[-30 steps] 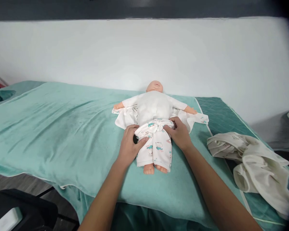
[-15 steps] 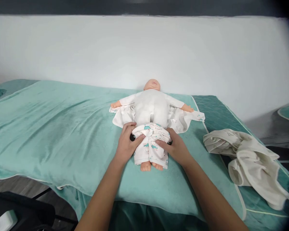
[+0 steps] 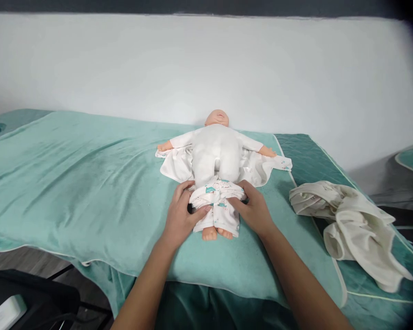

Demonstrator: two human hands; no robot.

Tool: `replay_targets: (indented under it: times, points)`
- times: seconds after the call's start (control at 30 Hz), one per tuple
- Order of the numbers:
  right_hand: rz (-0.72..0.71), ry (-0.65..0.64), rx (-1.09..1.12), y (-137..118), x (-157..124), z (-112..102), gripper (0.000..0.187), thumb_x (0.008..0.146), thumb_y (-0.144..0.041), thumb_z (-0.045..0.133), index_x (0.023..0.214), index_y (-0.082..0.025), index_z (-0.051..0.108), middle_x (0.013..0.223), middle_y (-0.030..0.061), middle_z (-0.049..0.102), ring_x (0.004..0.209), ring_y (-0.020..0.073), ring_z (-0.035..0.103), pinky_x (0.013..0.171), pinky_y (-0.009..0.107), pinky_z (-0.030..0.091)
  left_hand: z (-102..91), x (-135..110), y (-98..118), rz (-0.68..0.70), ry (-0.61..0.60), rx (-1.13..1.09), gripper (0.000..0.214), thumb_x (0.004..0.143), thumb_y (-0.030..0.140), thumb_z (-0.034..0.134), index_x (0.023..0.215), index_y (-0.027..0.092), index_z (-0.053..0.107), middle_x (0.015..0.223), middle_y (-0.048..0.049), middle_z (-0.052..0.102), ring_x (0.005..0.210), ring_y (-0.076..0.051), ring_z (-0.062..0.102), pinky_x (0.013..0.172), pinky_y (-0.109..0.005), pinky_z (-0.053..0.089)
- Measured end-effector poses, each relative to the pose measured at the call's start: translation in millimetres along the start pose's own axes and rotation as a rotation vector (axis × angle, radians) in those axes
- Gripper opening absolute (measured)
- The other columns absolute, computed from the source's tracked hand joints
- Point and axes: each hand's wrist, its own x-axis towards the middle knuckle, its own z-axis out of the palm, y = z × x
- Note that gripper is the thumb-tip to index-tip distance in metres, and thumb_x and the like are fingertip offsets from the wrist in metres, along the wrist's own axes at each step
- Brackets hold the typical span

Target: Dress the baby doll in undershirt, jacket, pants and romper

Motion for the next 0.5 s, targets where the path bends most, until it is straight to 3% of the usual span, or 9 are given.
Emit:
replay_targets:
  times: [0.13, 0.2, 0.33, 0.4, 0.5]
  points:
    - [0.022, -0.091, 0.008, -3.5, -27.0, -3.4, 0.022, 0.086, -0.044, 0.065, 0.090, -0.023, 0.062, 0.083, 0.0020, 0.064, 0.078, 0.0212, 0.058, 0.073, 0.033, 0.046, 0.4, -0.4, -1.1, -0.003, 0.011, -0.008, 0.028, 0.087, 0.045, 0.066, 0.100, 0.021, 0.060, 0.139, -0.0096, 0.050, 0.132, -0.026, 0.049, 0.109, -0.042, 0.043]
    - [-0.020, -0.135, 0.049, -3.7, -40.6, -4.2, 0.032, 0.084, -0.049, 0.069, 0.103, -0.024, 0.063, 0.096, 0.0047, 0.067, 0.088, 0.0243, 0.061, 0.079, 0.036, 0.049, 0.8, -1.0, -2.3, 0.000, 0.018, -0.023, 0.027, 0.087, 0.045, 0.065, 0.100, 0.021, 0.061, 0.138, -0.0096, 0.050, 0.131, -0.026, 0.049, 0.109, -0.041, 0.043]
    - [-0.133, -0.158, 0.011, -4.5, -56.6, -0.9, 0.084, 0.060, -0.050, 0.088, 0.132, -0.027, 0.051, 0.127, 0.0105, 0.060, 0.116, 0.0348, 0.056, 0.096, 0.048, 0.048, 1.5, 0.1, -3.9, 0.000, 0.029, -0.048, 0.024, 0.087, 0.043, 0.065, 0.099, 0.022, 0.063, 0.135, -0.0092, 0.052, 0.129, -0.025, 0.051, 0.110, -0.041, 0.042]
    - [-0.141, -0.123, -0.050, -6.9, -58.5, 2.4, 0.082, 0.060, -0.047, 0.088, 0.130, -0.026, 0.050, 0.123, 0.0109, 0.060, 0.115, 0.0354, 0.056, 0.096, 0.050, 0.047, 0.7, 1.0, -3.3, 0.003, 0.029, -0.048, 0.024, 0.087, 0.043, 0.065, 0.098, 0.021, 0.063, 0.134, -0.0092, 0.052, 0.128, -0.024, 0.052, 0.110, -0.041, 0.042]
    - [-0.142, -0.072, -0.097, -12.8, -57.4, 6.0, 0.060, 0.071, -0.044, 0.080, 0.120, -0.023, 0.052, 0.111, 0.0095, 0.061, 0.107, 0.0325, 0.058, 0.094, 0.049, 0.047, -2.8, -0.2, 0.1, 0.008, 0.007, -0.058, 0.025, 0.087, 0.044, 0.065, 0.094, 0.020, 0.064, 0.134, -0.0097, 0.052, 0.128, -0.024, 0.051, 0.111, -0.040, 0.040]
